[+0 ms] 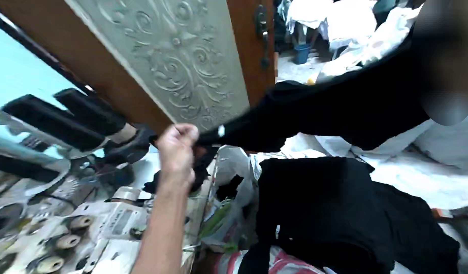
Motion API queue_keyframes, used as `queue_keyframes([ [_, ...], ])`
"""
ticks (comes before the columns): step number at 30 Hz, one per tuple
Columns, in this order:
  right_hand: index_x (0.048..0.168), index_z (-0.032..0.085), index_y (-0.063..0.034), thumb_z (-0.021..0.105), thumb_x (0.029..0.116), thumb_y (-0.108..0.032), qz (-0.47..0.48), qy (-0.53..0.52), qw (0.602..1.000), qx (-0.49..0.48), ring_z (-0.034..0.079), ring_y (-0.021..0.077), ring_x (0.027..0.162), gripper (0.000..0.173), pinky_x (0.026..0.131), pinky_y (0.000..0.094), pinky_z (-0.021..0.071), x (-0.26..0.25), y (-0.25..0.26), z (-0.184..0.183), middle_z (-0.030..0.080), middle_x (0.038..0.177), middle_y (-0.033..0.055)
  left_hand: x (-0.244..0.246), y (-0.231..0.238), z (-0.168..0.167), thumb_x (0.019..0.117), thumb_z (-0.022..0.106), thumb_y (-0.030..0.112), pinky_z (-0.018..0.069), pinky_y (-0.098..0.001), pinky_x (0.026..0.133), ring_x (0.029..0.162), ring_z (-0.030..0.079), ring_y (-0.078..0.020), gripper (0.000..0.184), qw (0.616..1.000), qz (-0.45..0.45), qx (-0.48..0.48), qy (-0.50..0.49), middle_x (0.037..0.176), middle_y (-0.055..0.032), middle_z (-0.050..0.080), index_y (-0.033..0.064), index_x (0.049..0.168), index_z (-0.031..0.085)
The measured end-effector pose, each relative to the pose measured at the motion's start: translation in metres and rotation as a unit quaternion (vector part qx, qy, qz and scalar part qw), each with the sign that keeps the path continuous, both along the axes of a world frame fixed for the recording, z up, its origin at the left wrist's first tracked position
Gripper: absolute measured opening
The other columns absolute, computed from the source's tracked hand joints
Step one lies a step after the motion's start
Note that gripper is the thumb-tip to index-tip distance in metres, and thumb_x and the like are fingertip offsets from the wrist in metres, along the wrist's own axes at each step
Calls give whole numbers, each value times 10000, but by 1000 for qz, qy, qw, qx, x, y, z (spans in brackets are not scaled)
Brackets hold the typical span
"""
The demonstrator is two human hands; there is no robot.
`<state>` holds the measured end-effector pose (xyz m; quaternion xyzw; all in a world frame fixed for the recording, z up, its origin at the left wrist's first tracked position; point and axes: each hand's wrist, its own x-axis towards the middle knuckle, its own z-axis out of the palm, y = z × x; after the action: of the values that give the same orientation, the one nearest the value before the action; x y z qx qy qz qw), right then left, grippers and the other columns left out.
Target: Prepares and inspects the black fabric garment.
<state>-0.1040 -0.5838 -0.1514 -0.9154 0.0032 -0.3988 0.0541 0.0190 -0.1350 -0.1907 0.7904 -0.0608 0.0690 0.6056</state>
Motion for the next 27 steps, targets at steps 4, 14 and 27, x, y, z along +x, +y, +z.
queue_keyframes([
  [4,980,700,61,686,816,145,-3,252,966,63,669,521,907,185,775,701,512,-69,27,-136,683,939,299,-16,-12,-119,1022,565,50,569,-341,702,765,647,-168,216,984,-68,97,135,996,-152,656,-74,1195,605],
  [14,1283,638,71,524,1049,-97,-56,821,567,39,540,499,1301,310,1054,658,411,-125,105,-264,598,1353,315,-125,33,-289,1001,600,49,508,-468,996,1085,667,-325,263,902,-168,244,315,1185,-229,684,-36,1239,671],
  [27,1025,752,26,675,867,84,517,421,732,-144,719,475,894,185,815,633,565,-51,341,-226,736,926,249,-307,167,-190,957,588,21,571,-279,862,914,682,-69,188,969,68,-115,207,1053,-43,717,-38,1110,680],
])
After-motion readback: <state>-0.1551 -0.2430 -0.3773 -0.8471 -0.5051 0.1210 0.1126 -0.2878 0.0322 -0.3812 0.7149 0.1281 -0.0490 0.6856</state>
